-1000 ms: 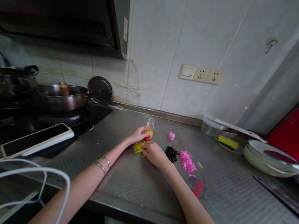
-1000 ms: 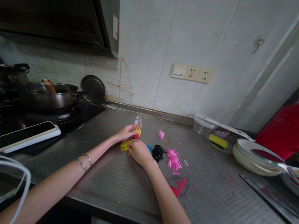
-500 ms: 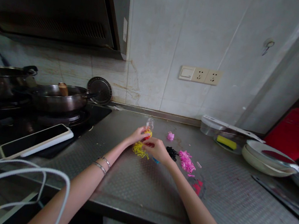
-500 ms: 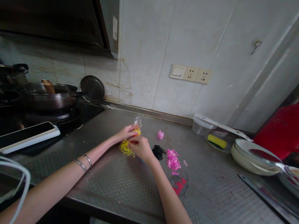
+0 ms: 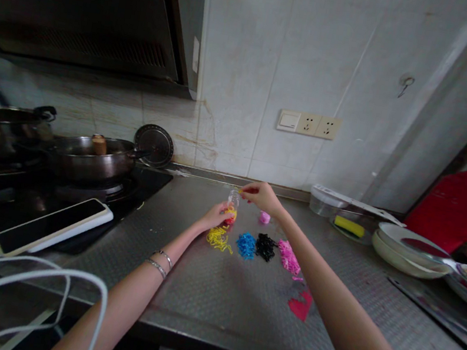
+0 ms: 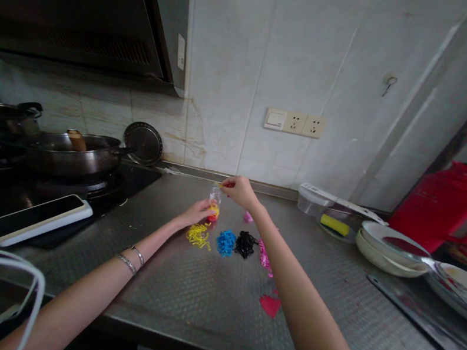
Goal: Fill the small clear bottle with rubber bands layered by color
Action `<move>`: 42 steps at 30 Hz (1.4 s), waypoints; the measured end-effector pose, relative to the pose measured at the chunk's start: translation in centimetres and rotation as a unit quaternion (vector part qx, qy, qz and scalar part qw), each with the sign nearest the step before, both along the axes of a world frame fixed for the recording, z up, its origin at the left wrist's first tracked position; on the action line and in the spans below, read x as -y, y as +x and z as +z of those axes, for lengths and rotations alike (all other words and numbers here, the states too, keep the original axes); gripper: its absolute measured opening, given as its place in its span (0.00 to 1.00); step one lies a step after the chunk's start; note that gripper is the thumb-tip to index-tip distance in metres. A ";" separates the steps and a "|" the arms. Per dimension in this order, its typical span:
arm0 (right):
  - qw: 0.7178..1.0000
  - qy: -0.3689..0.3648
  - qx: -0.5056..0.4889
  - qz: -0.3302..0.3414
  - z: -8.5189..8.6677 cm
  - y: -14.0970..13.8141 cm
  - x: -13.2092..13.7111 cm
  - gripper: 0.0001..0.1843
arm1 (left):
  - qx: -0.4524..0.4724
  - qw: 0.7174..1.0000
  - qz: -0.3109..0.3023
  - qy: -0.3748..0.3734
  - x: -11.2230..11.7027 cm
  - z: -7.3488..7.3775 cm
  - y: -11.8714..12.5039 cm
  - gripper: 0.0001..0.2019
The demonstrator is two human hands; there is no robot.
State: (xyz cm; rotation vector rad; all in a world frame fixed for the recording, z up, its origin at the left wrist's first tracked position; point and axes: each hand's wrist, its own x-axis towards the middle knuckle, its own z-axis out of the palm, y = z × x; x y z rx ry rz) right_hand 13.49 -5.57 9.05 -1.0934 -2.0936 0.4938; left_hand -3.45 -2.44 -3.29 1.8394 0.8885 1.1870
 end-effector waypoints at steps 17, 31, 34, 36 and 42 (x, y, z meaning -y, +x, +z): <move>0.904 0.121 0.410 0.000 3.3 -2.9 -2.8 0.15 | 0.039 0.998 0.007 -0.037 -0.8 -0.9 0.0 0.20; 0.932 0.115 0.342 0.026 2.9 -3.0 -2.8 0.23 | 0.018 1.000 -0.009 -0.014 -0.2 -0.5 0.0 0.15; 0.952 0.121 0.282 0.024 2.7 -2.3 -2.3 0.20 | 0.012 1.000 -0.008 -0.006 -0.2 -0.3 -0.1 0.17; 0.964 0.125 0.232 0.025 2.0 -1.8 -1.3 0.17 | 0.010 1.000 -0.001 0.000 0.0 -0.2 -0.1 0.18; 0.976 0.068 0.177 0.110 -3.5 -1.5 3.1 0.13 | 0.021 0.999 -0.037 0.001 -0.3 -0.3 -0.1 0.15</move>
